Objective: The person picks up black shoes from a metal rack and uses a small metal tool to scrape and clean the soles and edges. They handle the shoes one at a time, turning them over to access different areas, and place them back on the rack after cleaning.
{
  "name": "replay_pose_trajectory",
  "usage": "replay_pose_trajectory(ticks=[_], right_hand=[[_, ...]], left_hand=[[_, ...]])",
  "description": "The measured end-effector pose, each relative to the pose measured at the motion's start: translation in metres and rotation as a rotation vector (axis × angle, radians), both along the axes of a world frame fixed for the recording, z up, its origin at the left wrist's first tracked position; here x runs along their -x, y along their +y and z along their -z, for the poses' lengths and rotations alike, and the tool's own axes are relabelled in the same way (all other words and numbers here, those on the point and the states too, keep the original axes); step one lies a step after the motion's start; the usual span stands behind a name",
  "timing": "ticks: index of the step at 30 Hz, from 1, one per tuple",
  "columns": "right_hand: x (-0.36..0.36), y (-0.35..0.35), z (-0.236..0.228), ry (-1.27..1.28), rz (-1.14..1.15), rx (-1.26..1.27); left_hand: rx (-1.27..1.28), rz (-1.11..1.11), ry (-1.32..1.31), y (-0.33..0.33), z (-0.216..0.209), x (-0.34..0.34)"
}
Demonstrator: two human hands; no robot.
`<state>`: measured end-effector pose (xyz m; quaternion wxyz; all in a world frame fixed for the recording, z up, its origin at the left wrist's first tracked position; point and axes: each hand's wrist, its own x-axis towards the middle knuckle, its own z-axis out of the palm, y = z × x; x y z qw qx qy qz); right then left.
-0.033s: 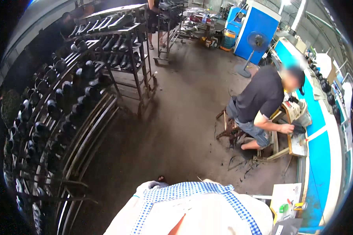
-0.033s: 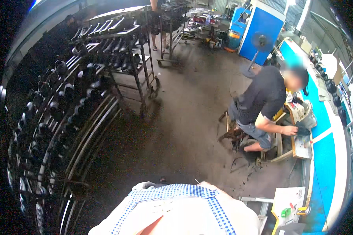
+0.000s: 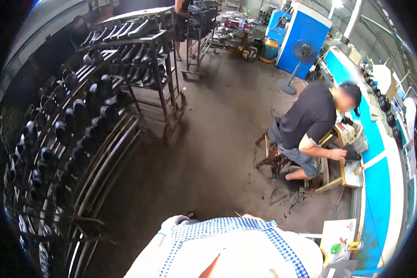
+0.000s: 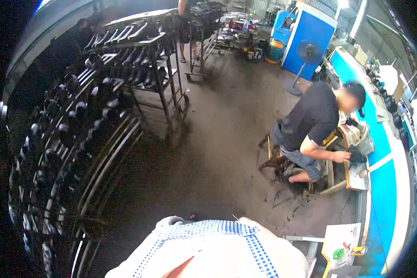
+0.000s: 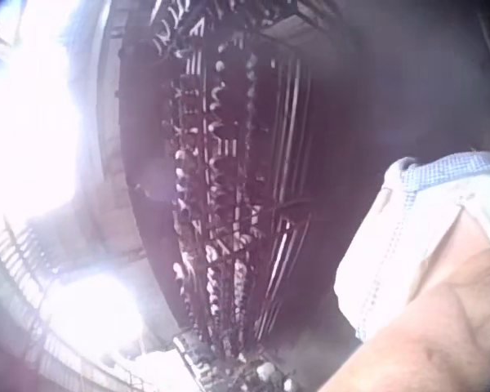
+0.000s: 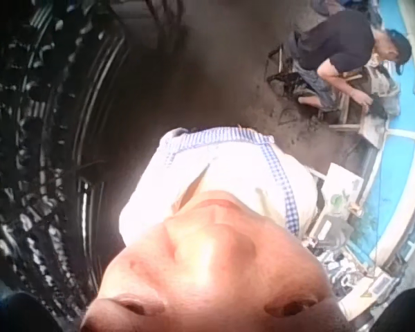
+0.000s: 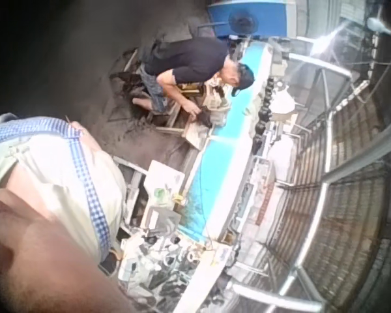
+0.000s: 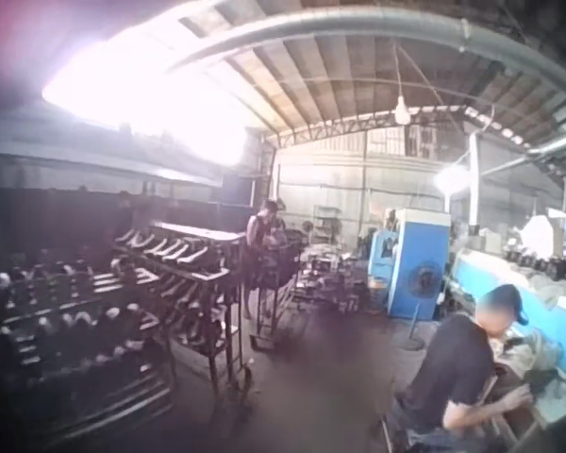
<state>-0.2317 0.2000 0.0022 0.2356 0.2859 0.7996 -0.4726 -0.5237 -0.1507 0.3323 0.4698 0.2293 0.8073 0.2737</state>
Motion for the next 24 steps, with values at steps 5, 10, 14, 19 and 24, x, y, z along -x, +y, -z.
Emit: replay_pose_trajectory(ticks=[5, 10, 14, 19, 24], right_hand=[[0.095, 0.041, -0.051, -0.33, 0.349, 0.003], [0.156, 0.076, -0.064, -0.323, 0.412, 0.088], [0.18, 0.16, 0.008, -0.427, 0.471, 0.027], [0.368, 0.257, -0.073, -0.381, 0.413, -0.072], [0.565, 0.385, -0.09, 0.025, 0.599, 0.191]], left_hand=[[-0.021, -0.069, 0.059, 0.031, 0.029, 0.093], [-0.101, -0.012, -0.126, 0.141, -0.003, 0.178], [-0.268, 0.131, -0.013, 0.233, 0.024, 0.266], [-0.359, -0.283, 0.124, 0.325, 0.003, 0.381], [-0.57, -0.669, 0.062, 0.404, 0.006, 0.48]])
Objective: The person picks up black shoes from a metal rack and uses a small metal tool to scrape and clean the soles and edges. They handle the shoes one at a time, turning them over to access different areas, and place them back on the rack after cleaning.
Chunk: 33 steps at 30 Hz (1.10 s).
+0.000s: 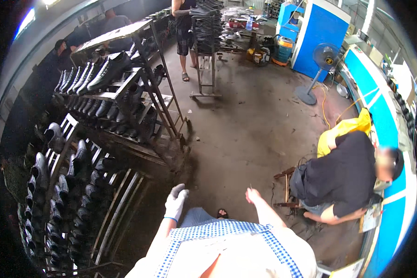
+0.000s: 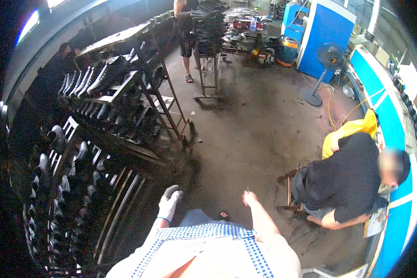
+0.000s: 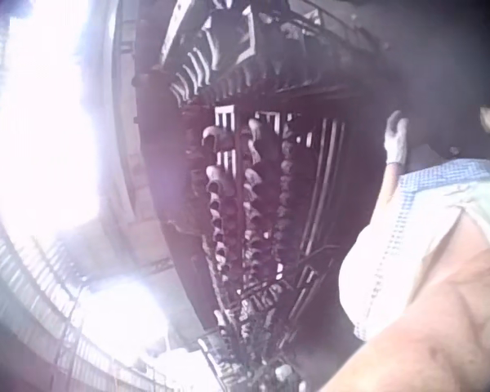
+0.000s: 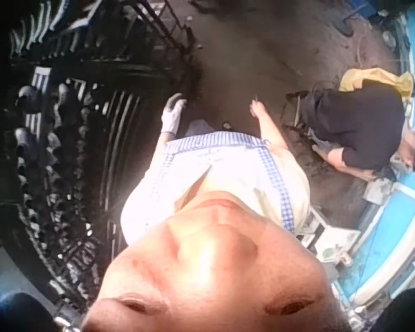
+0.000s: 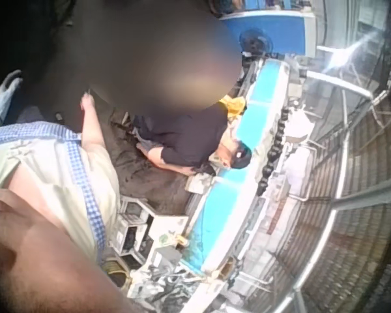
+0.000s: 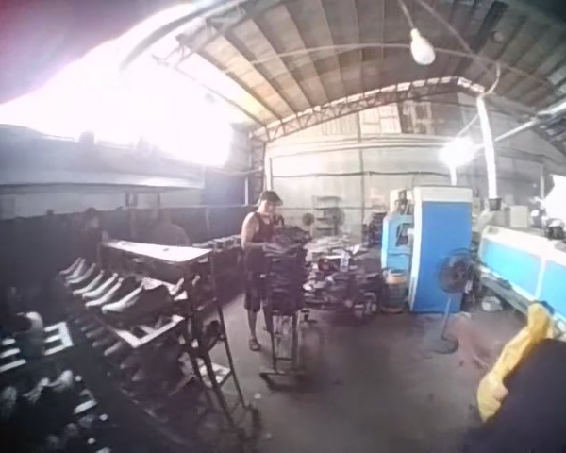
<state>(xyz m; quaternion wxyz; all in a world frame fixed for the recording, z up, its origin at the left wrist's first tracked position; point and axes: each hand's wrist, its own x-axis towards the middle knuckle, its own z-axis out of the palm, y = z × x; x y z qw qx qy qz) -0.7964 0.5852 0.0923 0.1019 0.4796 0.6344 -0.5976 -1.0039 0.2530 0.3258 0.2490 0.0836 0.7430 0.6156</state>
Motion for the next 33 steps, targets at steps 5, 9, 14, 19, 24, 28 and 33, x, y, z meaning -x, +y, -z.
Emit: replay_pose_trajectory(ticks=[5, 9, 14, 19, 24, 28, 33], right_hand=[[0.205, 0.103, -0.096, 0.318, 0.167, -0.161], [0.32, 0.179, -0.156, 0.5, 0.264, -0.273], [0.406, 0.265, -0.234, 0.577, 0.344, -0.186], [0.515, 0.345, -0.285, 0.746, 0.416, -0.174], [0.612, 0.501, -0.336, 0.761, 0.743, -0.875], [0.649, 0.538, -0.395, 0.639, 0.67, -1.189], [0.655, 0.579, -0.4, 0.544, 0.611, -1.02]], left_hand=[[-0.05, -0.025, -0.021, 0.046, 0.017, 0.095], [-0.145, -0.063, -0.103, 0.074, 0.037, 0.177], [-0.081, 0.045, -0.043, 0.144, 0.017, 0.273], [-0.129, 0.089, -0.091, 0.185, 0.008, 0.332], [-0.122, 0.094, -0.113, 0.23, -0.038, 0.361], [-0.181, -0.096, -0.266, 0.25, -0.035, 0.379], [-0.241, 0.06, -0.262, 0.336, -0.066, 0.429]])
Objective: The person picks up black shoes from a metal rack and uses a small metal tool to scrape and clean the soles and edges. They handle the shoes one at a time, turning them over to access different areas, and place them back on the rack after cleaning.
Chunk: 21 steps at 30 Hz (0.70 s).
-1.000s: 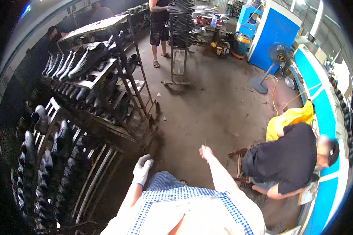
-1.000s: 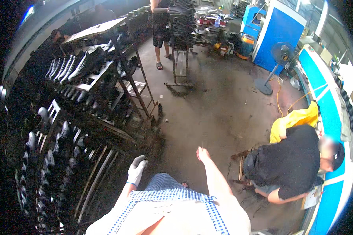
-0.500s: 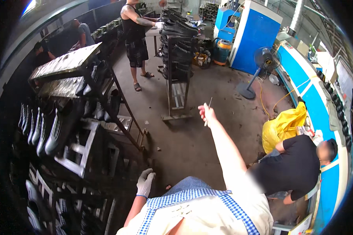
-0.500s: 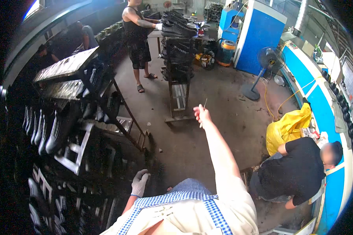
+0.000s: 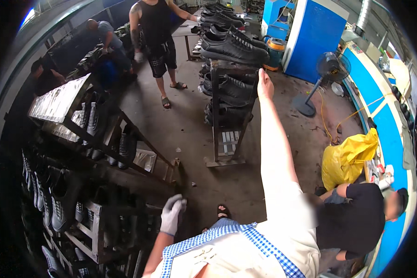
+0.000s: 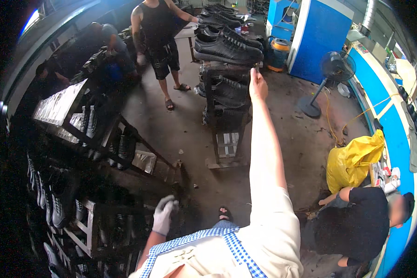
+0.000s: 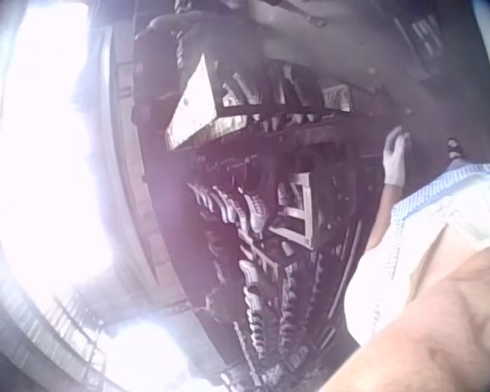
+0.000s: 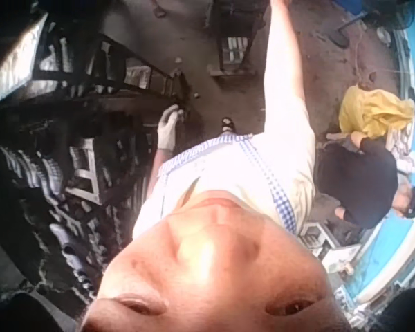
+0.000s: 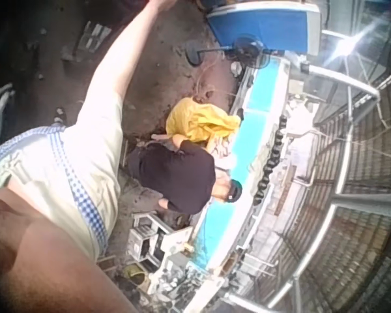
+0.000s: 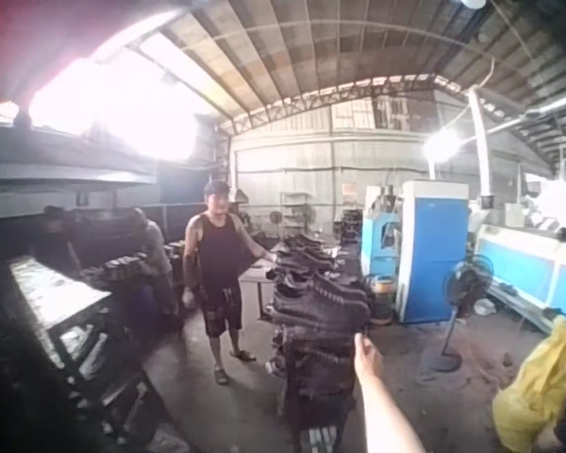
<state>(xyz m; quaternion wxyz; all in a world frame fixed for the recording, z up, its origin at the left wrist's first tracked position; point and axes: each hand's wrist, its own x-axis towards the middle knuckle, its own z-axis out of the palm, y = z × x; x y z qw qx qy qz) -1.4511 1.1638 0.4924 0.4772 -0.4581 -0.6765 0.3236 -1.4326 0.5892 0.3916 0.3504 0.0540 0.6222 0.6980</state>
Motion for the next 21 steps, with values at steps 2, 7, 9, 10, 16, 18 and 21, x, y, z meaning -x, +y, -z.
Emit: replay_pose_trajectory(ticks=[2, 7, 9, 10, 16, 18, 21], right_hand=[[-0.01, 0.008, 0.008, -0.066, -0.034, 0.003], [-0.035, -0.024, -0.004, 0.003, -0.106, -0.008], [-0.037, -0.05, -0.01, 0.032, -0.095, -0.02], [-0.042, -0.058, -0.007, 0.104, -0.075, -0.068], [-0.066, -0.132, 0.006, 0.217, -0.047, -0.183], [-0.075, -0.149, 0.013, 0.201, -0.047, -0.224], [-0.089, -0.171, 0.023, 0.301, 0.006, -0.298]], left_hand=[[-0.095, 0.103, 0.031, 0.043, -0.006, 0.03], [-0.452, 0.275, 0.197, 0.191, -0.048, 0.105], [-0.414, 0.196, 0.286, 0.246, -0.087, 0.116], [-0.185, 0.163, 0.478, 0.264, -0.113, 0.112], [0.124, 0.047, 0.803, 0.307, -0.132, 0.128], [-0.003, 0.033, 0.878, 0.295, -0.114, 0.126], [-0.064, 0.032, 0.675, 0.263, -0.133, 0.09]])
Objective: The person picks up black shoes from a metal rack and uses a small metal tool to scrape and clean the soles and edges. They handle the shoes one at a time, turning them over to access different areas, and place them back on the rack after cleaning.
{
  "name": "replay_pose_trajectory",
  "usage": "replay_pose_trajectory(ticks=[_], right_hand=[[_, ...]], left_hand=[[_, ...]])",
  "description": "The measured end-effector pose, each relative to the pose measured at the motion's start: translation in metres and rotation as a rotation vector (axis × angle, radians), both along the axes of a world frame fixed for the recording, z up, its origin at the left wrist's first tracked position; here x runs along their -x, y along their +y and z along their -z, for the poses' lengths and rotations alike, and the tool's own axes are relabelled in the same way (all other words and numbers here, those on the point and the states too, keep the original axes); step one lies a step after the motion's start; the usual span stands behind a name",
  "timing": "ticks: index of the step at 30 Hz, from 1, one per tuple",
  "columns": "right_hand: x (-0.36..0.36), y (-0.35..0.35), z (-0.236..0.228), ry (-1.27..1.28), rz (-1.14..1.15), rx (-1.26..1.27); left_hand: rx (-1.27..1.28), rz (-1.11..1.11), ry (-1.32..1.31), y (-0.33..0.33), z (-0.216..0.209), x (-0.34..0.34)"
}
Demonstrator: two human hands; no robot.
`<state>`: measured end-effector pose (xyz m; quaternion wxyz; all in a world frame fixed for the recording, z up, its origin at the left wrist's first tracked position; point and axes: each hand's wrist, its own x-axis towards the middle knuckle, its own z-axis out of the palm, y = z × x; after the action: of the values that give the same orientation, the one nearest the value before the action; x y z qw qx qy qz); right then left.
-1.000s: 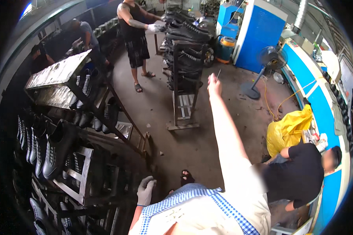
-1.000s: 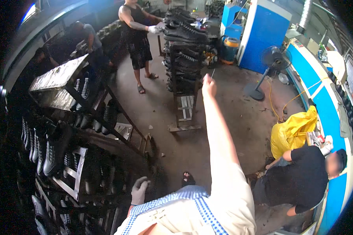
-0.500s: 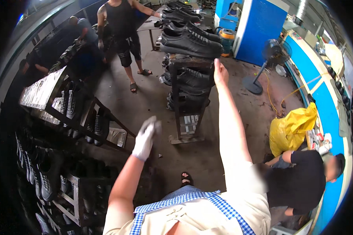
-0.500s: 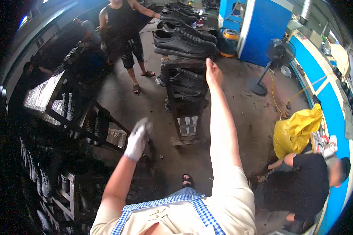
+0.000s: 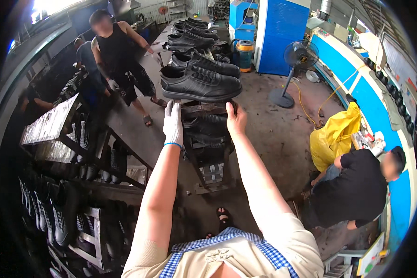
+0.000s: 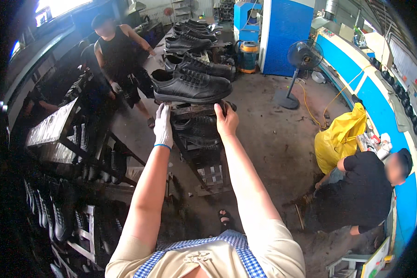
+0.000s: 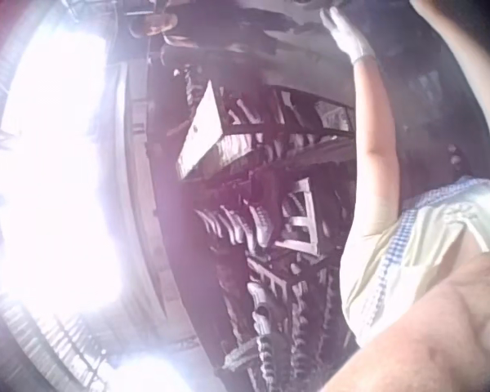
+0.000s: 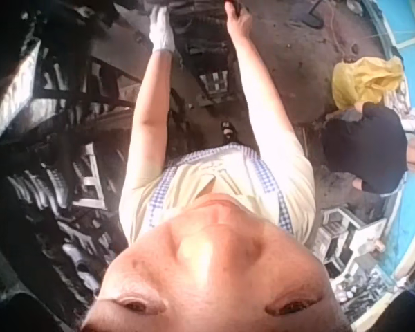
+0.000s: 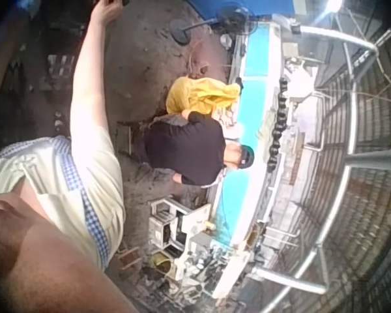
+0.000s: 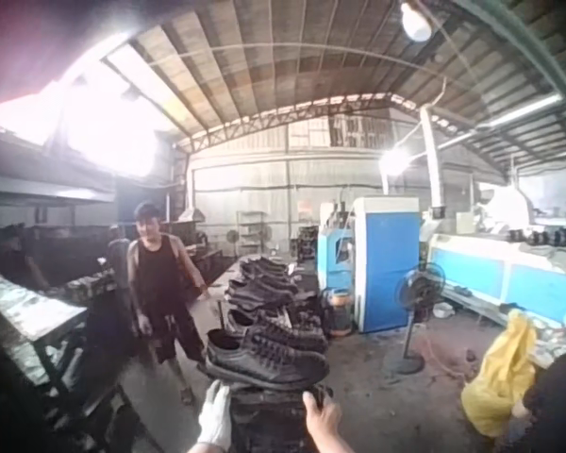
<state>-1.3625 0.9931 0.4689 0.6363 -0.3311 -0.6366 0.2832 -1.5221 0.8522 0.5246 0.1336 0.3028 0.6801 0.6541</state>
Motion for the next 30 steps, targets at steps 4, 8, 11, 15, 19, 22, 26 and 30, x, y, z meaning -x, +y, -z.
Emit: replay_pose_trajectory(ticks=[4, 8, 11, 15, 19, 22, 26, 30], right_hand=[[-0.005, -0.034, 0.007, 0.112, 0.016, 0.027], [-0.022, -0.053, 0.013, 0.094, 0.019, 0.027], [-0.04, -0.083, 0.009, 0.077, 0.026, 0.019], [-0.062, -0.117, 0.014, 0.068, 0.03, 0.018], [-0.109, -0.158, 0.014, 0.107, -0.037, 0.058], [-0.151, -0.197, 0.011, 0.09, -0.092, 0.082], [-0.208, -0.246, 0.015, 0.201, -0.131, 0.037], [-0.28, -0.313, 0.015, 0.134, -0.209, 0.143]], left_hand=[[-0.028, -0.018, -0.056, -0.037, -0.003, -0.02], [-0.067, -0.025, -0.009, -0.061, -0.001, -0.035], [-0.101, -0.006, 0.017, -0.086, 0.002, -0.051], [-0.132, -0.005, -0.045, -0.124, -0.003, -0.087], [-0.224, -0.047, -0.093, -0.163, -0.002, -0.135], [-0.342, -0.038, -0.152, -0.192, 0.013, -0.163], [-0.413, -0.052, -0.108, -0.235, 0.024, -0.215], [-0.393, -0.072, -0.003, -0.303, 0.037, -0.273]])
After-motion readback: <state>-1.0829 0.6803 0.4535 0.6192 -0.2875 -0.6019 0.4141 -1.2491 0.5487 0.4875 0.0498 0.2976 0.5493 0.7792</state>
